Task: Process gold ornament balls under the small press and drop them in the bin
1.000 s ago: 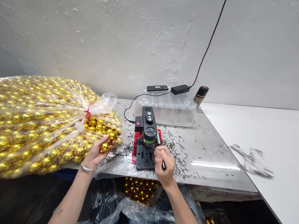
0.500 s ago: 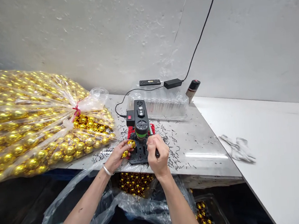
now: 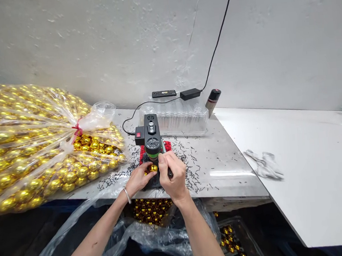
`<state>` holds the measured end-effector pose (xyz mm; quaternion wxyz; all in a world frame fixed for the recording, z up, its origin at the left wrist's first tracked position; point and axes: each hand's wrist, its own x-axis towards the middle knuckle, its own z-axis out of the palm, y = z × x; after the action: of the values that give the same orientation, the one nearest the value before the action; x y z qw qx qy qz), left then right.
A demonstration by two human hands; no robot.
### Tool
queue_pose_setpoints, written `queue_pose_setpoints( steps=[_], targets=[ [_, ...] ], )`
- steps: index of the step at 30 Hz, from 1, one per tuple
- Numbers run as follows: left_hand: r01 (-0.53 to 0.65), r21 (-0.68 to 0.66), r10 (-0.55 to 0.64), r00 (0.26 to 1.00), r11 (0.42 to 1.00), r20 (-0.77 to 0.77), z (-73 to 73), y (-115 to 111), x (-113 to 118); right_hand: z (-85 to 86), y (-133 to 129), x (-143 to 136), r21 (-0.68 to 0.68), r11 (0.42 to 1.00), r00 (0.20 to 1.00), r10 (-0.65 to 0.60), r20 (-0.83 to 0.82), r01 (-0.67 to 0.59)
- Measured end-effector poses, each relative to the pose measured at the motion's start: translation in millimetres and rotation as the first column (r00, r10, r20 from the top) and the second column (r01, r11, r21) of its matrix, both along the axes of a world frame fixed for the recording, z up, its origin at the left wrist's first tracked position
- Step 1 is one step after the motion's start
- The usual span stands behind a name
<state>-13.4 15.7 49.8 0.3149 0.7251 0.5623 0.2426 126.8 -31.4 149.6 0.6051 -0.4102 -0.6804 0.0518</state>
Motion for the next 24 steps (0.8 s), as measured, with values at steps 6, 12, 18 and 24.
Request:
queue_pose_setpoints(
  steps=[6,12,18,24],
  targets=[
    [0.067,0.09,-0.05,0.983,0.994,-0.178,3.0,-2.6,2.4,-4.1,-2.2,2.1,-0.003,1.0,1.0,0.012,0.016,-0.012],
    [0.05,0.095,-0.034,0.986,0.994,-0.164,3.2,-1.7,1.1,-45.9,-6.9,3.7,0.033,0.999,0.998,0.031,0.045,-0.033],
    [0.045,0.089,-0.03,0.985,0.995,-0.168,3.6,-3.1,1.5,-87.2,-0.4,2.7,0.133,0.991,0.999,0.027,0.037,-0.032],
    [0.052,0.099,-0.035,0.986,0.994,-0.162,2.5,-2.9,0.6,-103.2,6.4,1.0,0.181,0.984,1.0,0.011,-0.014,-0.008]
  ],
)
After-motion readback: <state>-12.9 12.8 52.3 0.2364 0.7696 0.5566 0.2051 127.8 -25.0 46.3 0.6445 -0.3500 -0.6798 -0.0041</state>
